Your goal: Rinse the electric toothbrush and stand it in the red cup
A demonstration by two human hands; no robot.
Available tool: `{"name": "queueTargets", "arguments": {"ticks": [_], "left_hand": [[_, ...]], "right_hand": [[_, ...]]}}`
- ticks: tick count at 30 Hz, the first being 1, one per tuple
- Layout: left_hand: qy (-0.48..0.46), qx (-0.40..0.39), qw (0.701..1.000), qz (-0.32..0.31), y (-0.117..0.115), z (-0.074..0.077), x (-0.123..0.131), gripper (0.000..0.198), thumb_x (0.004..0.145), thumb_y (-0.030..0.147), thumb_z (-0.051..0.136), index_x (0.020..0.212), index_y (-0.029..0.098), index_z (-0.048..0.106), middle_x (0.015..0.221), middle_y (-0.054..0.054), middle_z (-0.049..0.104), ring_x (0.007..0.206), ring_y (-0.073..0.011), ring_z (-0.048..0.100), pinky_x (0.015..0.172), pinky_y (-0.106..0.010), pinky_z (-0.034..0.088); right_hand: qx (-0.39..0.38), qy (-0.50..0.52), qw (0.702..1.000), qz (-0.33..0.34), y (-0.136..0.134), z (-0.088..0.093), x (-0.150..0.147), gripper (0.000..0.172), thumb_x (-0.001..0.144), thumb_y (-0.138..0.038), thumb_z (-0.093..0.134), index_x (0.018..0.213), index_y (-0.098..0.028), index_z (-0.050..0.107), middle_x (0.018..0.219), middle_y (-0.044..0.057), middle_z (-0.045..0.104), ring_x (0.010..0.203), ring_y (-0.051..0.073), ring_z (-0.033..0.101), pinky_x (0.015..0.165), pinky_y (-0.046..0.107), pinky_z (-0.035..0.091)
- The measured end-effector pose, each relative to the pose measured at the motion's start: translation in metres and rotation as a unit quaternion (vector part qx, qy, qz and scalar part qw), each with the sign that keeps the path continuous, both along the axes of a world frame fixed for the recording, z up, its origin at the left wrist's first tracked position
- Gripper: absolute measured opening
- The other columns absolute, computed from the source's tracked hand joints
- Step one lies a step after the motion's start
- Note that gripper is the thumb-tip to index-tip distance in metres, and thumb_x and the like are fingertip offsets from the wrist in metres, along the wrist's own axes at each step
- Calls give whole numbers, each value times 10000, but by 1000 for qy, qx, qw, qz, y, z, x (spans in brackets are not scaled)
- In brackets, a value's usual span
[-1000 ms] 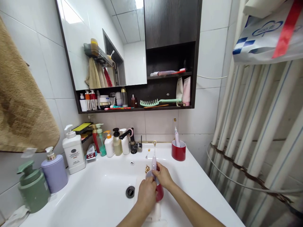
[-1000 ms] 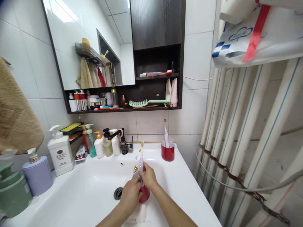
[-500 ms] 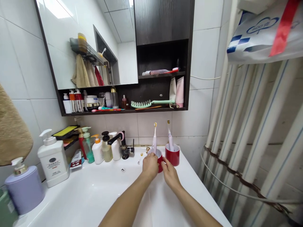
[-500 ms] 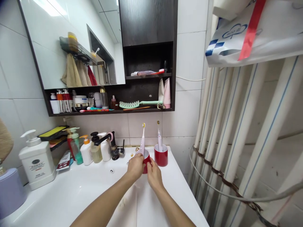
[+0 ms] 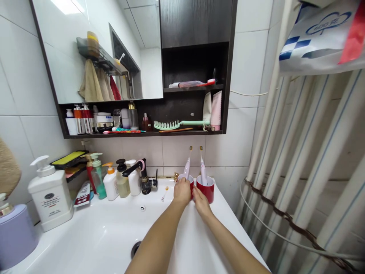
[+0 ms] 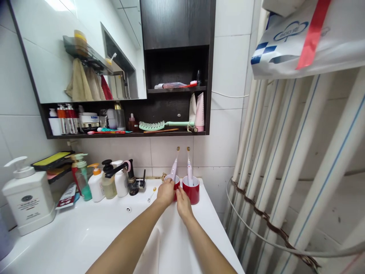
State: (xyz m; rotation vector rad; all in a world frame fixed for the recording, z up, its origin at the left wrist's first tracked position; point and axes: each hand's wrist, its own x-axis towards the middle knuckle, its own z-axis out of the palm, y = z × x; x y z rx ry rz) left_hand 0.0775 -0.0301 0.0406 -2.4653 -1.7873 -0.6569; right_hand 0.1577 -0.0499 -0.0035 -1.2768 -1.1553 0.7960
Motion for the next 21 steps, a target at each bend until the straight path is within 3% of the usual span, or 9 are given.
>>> {"name": "queueTargets", "arguments": {"ticks": [3,5,7,11,13,15,21], "left_hand": [[-86,20,996,-8,-12,1,-12,326,635,123,426,956,166,464,1022,-69,450,953,-173,388,774,-260,316],[-218,-9,976,-2,-24,5,-22,400,618,105,437,1013,170,418,891,-50,506,846,-141,446,726,-241,341],[-372,-59,926,-17,-41,15,-31,501,620,93,431,1102,169,317,683,3,515,661,-101,475,642,-222,364],[-612,-97,768,-161,-83,46,-45,741,601,109,476,1201,192,49,534,79,436,451,-47,401,495,-179,340],[-663,-112,705,-224,-102,61,-51,790,588,127,501,1203,212,13,511,92,423,407,-35,368,444,-167,310],[-686,-125,669,-259,-118,71,-57,813,573,131,521,1203,217,15,497,96,424,390,-29,356,418,-160,287],[-710,-137,635,-270,-136,76,-67,840,545,200,575,1193,207,42,505,92,463,377,-35,382,392,-163,276]], "right_hand": [[14,-11,1000,-15,-13,8,-1,511,633,-341,405,1073,-83,421,938,112,540,883,209,480,756,321,366],[30,-16,999,-10,-26,18,-6,547,624,-299,419,1124,-87,353,702,42,551,658,167,514,637,302,396],[53,-17,998,12,-42,34,-14,585,626,-251,417,1176,-132,260,509,-54,449,469,110,443,512,253,384],[120,3,989,88,-75,77,-35,640,641,-180,389,1208,-248,101,459,-106,349,398,61,345,422,178,326],[160,49,974,153,-91,96,-44,654,641,-159,391,1206,-265,79,477,-105,361,395,50,327,399,166,302],[177,86,961,193,-104,108,-51,666,637,-144,399,1207,-262,75,477,-106,367,390,45,318,388,161,287],[163,147,954,205,-125,112,-60,648,638,-177,440,1201,-235,126,450,-108,373,385,50,341,395,175,295]]}}
